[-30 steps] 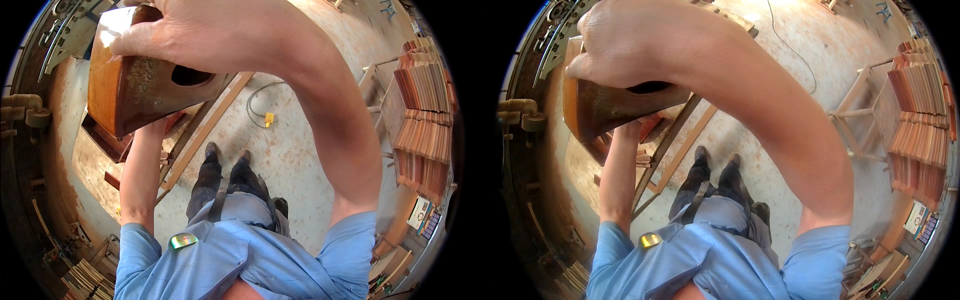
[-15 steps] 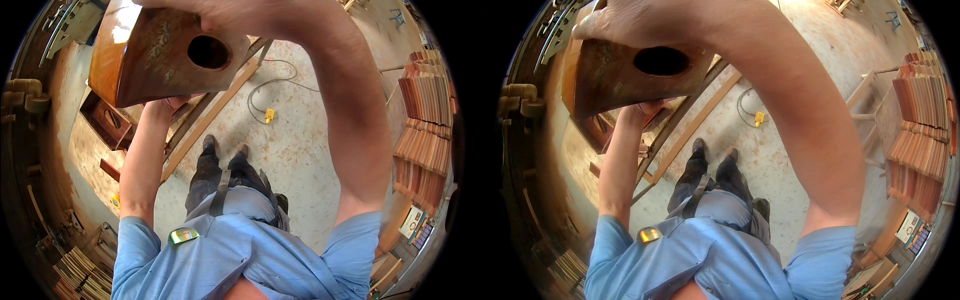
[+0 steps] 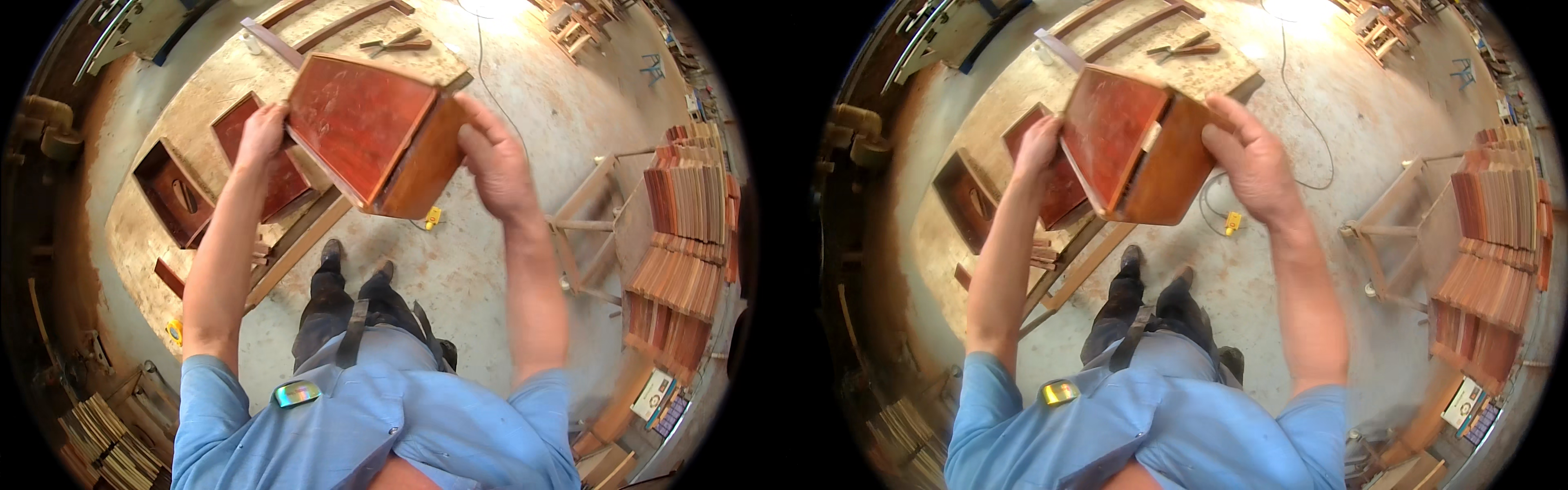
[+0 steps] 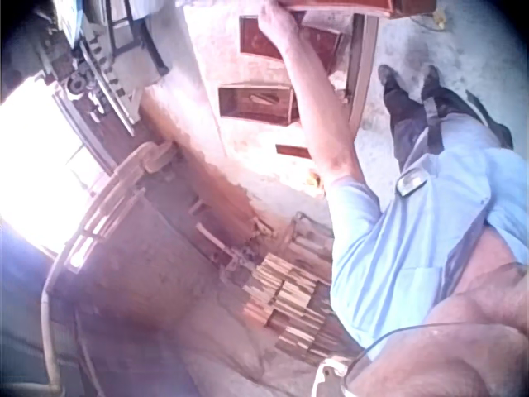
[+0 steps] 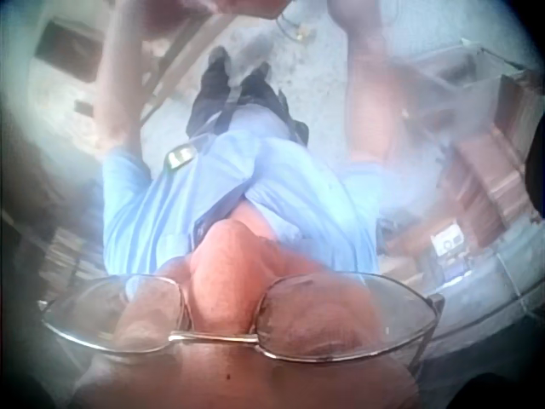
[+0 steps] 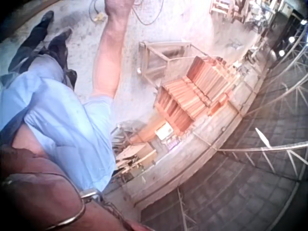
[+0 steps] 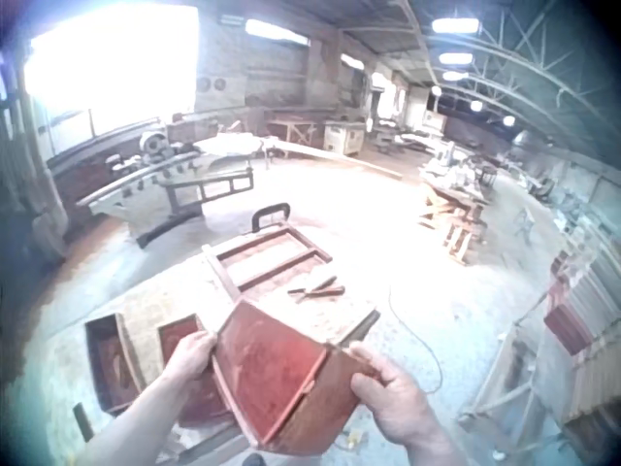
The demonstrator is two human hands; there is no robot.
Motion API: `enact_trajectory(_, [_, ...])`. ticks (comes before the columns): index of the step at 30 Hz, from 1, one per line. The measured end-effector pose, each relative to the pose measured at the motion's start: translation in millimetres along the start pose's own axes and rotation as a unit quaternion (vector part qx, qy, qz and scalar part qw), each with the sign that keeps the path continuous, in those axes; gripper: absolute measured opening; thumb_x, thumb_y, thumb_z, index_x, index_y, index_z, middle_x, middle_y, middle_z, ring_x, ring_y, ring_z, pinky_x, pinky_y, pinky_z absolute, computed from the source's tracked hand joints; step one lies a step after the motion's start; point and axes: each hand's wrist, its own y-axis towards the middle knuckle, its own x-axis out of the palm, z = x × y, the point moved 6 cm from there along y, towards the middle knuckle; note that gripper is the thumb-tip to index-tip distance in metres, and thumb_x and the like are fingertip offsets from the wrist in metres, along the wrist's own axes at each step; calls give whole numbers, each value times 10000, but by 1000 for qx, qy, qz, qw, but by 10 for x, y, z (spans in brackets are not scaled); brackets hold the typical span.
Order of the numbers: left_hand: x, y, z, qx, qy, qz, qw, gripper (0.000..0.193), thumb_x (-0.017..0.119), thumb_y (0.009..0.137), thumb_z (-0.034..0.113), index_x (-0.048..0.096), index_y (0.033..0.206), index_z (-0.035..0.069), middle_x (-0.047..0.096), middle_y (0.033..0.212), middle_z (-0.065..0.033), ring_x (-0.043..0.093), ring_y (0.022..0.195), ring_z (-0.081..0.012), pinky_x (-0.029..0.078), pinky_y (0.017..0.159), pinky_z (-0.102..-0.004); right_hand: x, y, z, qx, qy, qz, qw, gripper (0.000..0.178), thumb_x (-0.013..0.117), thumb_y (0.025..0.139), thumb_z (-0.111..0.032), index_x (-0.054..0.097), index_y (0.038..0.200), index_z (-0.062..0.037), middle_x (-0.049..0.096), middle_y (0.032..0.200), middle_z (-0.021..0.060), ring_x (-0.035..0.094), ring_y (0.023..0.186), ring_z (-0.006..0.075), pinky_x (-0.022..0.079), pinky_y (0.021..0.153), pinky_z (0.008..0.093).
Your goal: The person assembles wooden boxes by fitting panels into carved frames. They move between worktables, use a sanding machine to smooth edges, and repeatedly test-fit components before placing them on the table.
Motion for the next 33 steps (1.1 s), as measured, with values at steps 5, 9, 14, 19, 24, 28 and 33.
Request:
enact_trajectory(5, [-113, 183, 69, 78, 164, 0, 983, 327, 495, 1000, 244, 667, 962, -31, 643, 754, -41, 568, 638, -107, 476, 617, -262, -69, -124, 1091, 91, 295, 60, 949, 474, 529, 991, -132, 401, 1437, -38, 573, 1190, 51, 579, 1009, 138, 519, 851, 313])
enact_trajectory(9, [-103, 495, -16, 77, 304, 16, 949, 359, 499, 977, 309, 685, 1050, 11, 681, 811, -120, 644, 738, -203, 493, 705, -321, -3, -57, 1488, 95, 308, 96, 942, 471, 467, 1015, -162, 364, 1455, -30, 584, 1182, 83, 592, 1014, 182, 528, 878, 367])
enact_trajectory(14, [-63, 875, -67, 131, 464, 46, 875, 411, 492, 945, 407, 683, 1124, 90, 677, 1038, -216, 637, 1003, -380, 480, 876, -429, 90, 4, 1989, 191, 207, 147, 948, 465, 374, 1004, -121, 353, 1456, -11, 594, 1193, 118, 610, 996, 233, 529, 886, 413])
enact_trajectory(19, [94, 1145, -81, 157, 511, 53, 844, 370, 485, 946, 375, 687, 1110, 112, 664, 1068, -228, 619, 1041, -402, 473, 905, -459, 314, 147, 2253, 245, 207, 165, 933, 383, 353, 996, -64, 455, 1366, -57, 635, 1163, 125, 662, 957, 237, 557, 842, 368])
enact_trajectory(24, [112, 1411, -149, 136, 511, 49, 847, 336, 512, 925, 347, 697, 1101, 128, 672, 1077, -206, 623, 1048, -392, 474, 918, -458, 430, 320, 2503, 239, 220, 163, 932, 392, 351, 980, -35, 464, 1353, -66, 651, 1108, 119, 677, 919, 218, 561, 844, 355])
enact_trajectory(28, [37, 1494, -163, 102, 494, 35, 863, 375, 467, 961, 354, 665, 1173, 115, 653, 1151, -198, 601, 1099, -381, 459, 949, -439, 479, 390, 2493, 230, 215, 143, 938, 423, 377, 959, -31, 451, 1371, -98, 639, 1131, 106, 667, 910, 195, 561, 794, 321])
enact_trajectory(33, [-11, 1366, -27, 141, 449, 27, 882, 437, 491, 943, 380, 646, 1189, 53, 636, 1161, -240, 592, 1110, -398, 452, 974, -441, 454, 308, 2424, 228, 177, 146, 946, 454, 442, 965, -96, 389, 1416, -81, 593, 1202, 131, 632, 1004, 211, 544, 827, 345])
